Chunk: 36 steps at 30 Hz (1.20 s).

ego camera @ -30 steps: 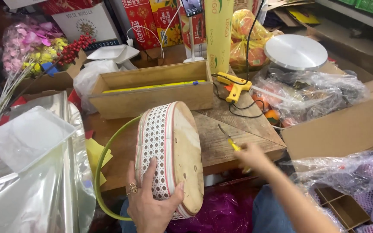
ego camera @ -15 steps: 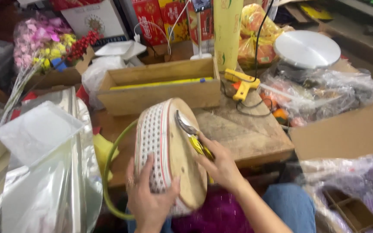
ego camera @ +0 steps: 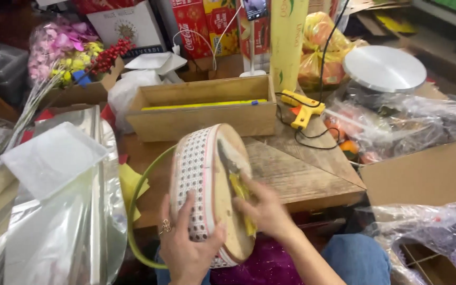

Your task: Trimming the excess material from the rim of a woven basket base using hand snips.

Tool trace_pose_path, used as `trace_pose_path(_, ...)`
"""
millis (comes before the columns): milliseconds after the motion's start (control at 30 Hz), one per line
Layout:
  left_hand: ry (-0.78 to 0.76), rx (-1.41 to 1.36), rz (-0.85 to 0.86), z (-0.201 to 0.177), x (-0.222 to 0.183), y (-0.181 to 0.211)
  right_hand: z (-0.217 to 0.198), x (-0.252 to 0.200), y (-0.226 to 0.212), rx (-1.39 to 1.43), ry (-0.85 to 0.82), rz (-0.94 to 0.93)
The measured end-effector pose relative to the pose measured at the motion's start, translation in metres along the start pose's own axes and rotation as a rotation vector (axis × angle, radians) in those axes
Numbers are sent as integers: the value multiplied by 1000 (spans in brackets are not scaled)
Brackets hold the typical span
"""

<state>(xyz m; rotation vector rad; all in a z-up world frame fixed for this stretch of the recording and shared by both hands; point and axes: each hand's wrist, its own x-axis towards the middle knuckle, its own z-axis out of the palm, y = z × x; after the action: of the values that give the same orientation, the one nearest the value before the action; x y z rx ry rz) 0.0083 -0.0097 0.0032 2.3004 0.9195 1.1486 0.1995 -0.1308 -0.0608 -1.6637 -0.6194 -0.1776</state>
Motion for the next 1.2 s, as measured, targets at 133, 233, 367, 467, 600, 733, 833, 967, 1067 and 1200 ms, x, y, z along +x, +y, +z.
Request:
trace_pose_path(133,-12,27,-21,1,2,3,-21,19,-65,179,-292,158)
trace_pose_path(233,-33,46,-36,-1,-3,2,-20,9,-87,226,-156,266)
trace_pose_path(367,-141,57,-153,-2,3,4,-22,15,-81,231,-459,527)
trace_pose_path(467,-38,36,-135,-1,-6,3,-19,4,-59,982,-100,810)
trace_pose_path(600,18,21,-29,2,-5,9,-30,13,-53,779,-224,814)
trace_pose_path(733,-3,55,-84,5,-11,17,-25,25,-71,-215,-451,491)
trace_pose_path(833,29,67,-13,5,-19,18,-21,42,-100,-262,-528,601)
trace_pose_path(967,23,92,25,6,-26,24,-13,59,-105,-234,-524,629)
trace_pose_path(1067,55,118,76,7,-27,22,-11,60,-111,-136,-502,658)
trace_pose_path(1200,-108,100,54,5,-19,4,-25,64,-82,218,-538,841)
